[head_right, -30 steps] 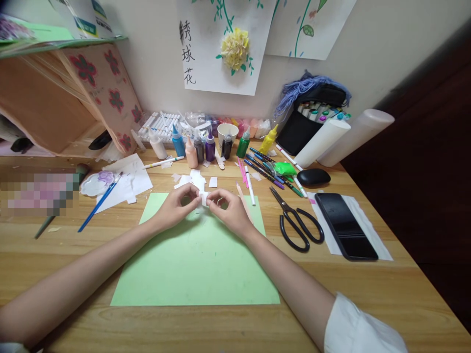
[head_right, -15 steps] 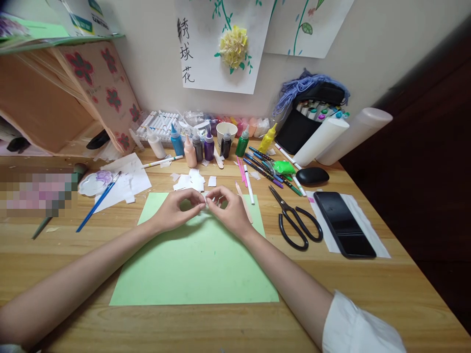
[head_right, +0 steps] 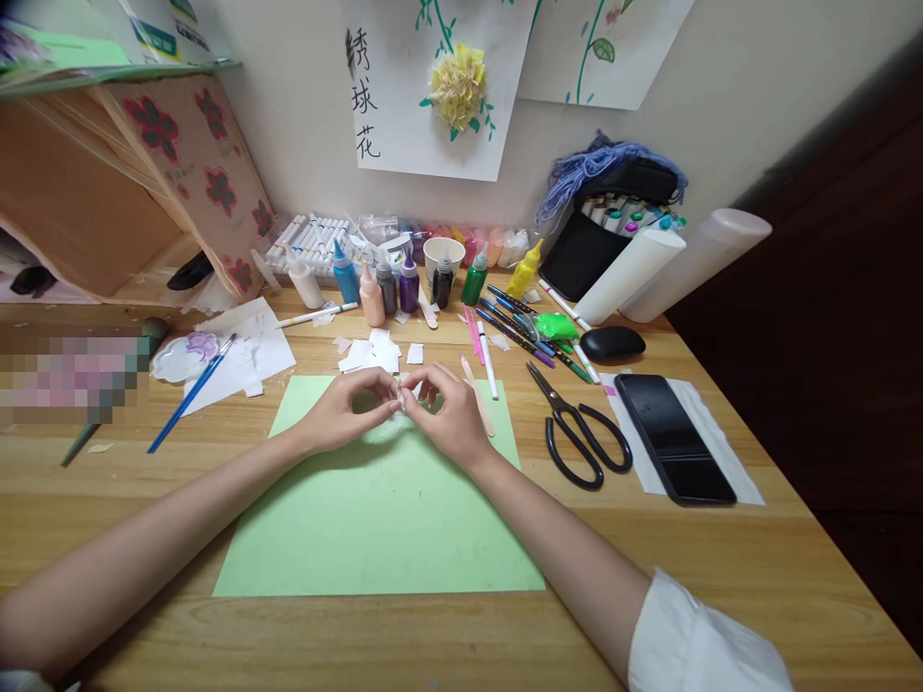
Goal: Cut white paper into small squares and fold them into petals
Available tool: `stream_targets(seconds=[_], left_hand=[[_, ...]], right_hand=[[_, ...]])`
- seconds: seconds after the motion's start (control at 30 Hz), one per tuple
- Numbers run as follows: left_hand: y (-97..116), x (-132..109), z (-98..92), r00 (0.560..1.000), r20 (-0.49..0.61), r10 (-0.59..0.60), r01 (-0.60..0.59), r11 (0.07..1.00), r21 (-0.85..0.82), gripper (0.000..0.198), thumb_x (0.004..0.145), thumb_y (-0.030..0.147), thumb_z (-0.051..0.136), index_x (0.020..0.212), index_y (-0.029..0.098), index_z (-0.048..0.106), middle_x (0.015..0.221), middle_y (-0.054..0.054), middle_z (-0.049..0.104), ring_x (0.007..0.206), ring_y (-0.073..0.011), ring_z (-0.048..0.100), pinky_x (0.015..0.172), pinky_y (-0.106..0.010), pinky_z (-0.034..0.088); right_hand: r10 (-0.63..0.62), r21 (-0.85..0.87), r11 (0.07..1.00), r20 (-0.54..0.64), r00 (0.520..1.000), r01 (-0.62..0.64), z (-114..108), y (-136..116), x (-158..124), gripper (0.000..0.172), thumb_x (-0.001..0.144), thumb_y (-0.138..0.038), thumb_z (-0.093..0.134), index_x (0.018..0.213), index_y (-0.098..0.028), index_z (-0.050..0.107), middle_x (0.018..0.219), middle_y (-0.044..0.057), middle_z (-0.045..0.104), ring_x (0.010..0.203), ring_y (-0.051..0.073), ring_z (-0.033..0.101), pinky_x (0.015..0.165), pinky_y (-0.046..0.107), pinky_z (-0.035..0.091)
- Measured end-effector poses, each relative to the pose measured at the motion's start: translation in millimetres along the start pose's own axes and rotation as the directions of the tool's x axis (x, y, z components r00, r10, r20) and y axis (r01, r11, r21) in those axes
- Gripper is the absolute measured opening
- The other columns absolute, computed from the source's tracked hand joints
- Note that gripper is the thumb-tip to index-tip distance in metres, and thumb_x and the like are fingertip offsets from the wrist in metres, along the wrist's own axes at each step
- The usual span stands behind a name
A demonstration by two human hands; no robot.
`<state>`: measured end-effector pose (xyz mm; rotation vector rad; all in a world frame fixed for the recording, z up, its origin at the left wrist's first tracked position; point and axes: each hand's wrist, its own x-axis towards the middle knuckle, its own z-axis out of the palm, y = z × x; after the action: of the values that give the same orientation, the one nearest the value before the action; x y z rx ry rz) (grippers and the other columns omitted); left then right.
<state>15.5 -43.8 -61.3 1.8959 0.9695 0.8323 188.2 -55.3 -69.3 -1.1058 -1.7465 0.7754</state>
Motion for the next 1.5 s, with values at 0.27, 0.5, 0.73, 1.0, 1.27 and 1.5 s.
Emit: stream_targets(seconds=[0.27, 0.5, 0.73, 1.0, 1.27, 1.5], left_hand=[[-1.1, -0.4, -0.5, 1.0, 0.014, 0.009, -0.009, 1.0, -0.02, 0.014, 0.08, 0.028, 0.056, 0.086, 0.016, 0.059, 0.084, -0.004, 0.062, 0.075, -0.0132, 0.055, 0.073, -0.026, 0.047], [-0.7, 0.2, -0.2, 1.0, 0.016, -0.003, 0.003, 1.0, -0.019, 0.017, 0.081, 0.032, 0.055, 0.084, 0.016, 0.059, 0.085, -0.004, 0.062, 0.074, -0.0134, 0.055, 0.072, -0.026, 0.046], [-0.1, 0.3, -0.5, 1.0, 0.017, -0.012, 0.013, 1.0, -0.019, 0.016, 0.081, 0.031, 0.055, 0.084, 0.015, 0.059, 0.082, -0.004, 0.061, 0.074, -0.0133, 0.054, 0.071, -0.026, 0.045], [-1.7, 0.3, -0.4, 1.0, 0.004, -0.029, 0.029, 1.0, 0.001, 0.018, 0.082, 0.033, 0.052, 0.082, 0.016, 0.058, 0.079, -0.003, 0.061, 0.073, -0.0138, 0.055, 0.07, -0.026, 0.046], [-4.9, 0.6, -1.0, 0.999, -0.035, -0.038, 0.038, 0.999, 0.019, 0.018, 0.083, 0.032, 0.051, 0.081, 0.016, 0.058, 0.076, -0.002, 0.06, 0.07, -0.0131, 0.054, 0.067, -0.024, 0.044], [-5.0, 1.1, -0.5, 0.997, -0.065, -0.029, 0.033, 0.997, 0.063, 0.011, 0.081, 0.025, 0.051, 0.081, 0.015, 0.057, 0.075, -0.001, 0.059, 0.066, -0.0113, 0.051, 0.062, -0.022, 0.041]], right_hand=[[0.026, 0.008, 1.0, -0.009, 1.0, -0.026, 0.2, 1.4, 0.1, 0.003, 0.081, -0.023, 0.057, 0.08, -0.021, 0.058, 0.078, 0.002, 0.06, 0.066, 0.014, 0.053, 0.061, 0.027, 0.043], [0.017, -0.009, 1.0, -0.01, 1.0, -0.017, 0.5, 0.6, -0.3, 0.003, 0.08, -0.023, 0.056, 0.08, -0.021, 0.059, 0.078, 0.002, 0.06, 0.065, 0.014, 0.052, 0.061, 0.027, 0.043], [0.004, -0.02, 1.0, -0.004, 1.0, -0.004, 0.5, 0.3, -0.4, 0.002, 0.081, -0.022, 0.056, 0.08, -0.021, 0.059, 0.078, 0.002, 0.06, 0.065, 0.013, 0.052, 0.06, 0.027, 0.043], [0.002, -0.044, 0.999, -0.003, 1.0, -0.003, 1.0, -0.4, -0.9, 0.004, 0.08, -0.025, 0.057, 0.08, -0.021, 0.059, 0.077, 0.002, 0.062, 0.063, 0.013, 0.052, 0.06, 0.027, 0.043], [0.001, -0.037, 0.999, -0.005, 1.0, -0.001, 0.7, -0.8, -2.3, 0.005, 0.078, -0.025, 0.058, 0.08, -0.021, 0.061, 0.077, 0.002, 0.064, 0.06, 0.013, 0.052, 0.056, 0.027, 0.043], [0.07, -0.044, 0.996, -0.049, 0.996, -0.072, 2.9, 1.8, -3.3, 0.006, 0.076, -0.026, 0.059, 0.074, -0.02, 0.059, 0.068, 0.001, 0.06, 0.054, 0.011, 0.049, 0.048, 0.024, 0.04]])
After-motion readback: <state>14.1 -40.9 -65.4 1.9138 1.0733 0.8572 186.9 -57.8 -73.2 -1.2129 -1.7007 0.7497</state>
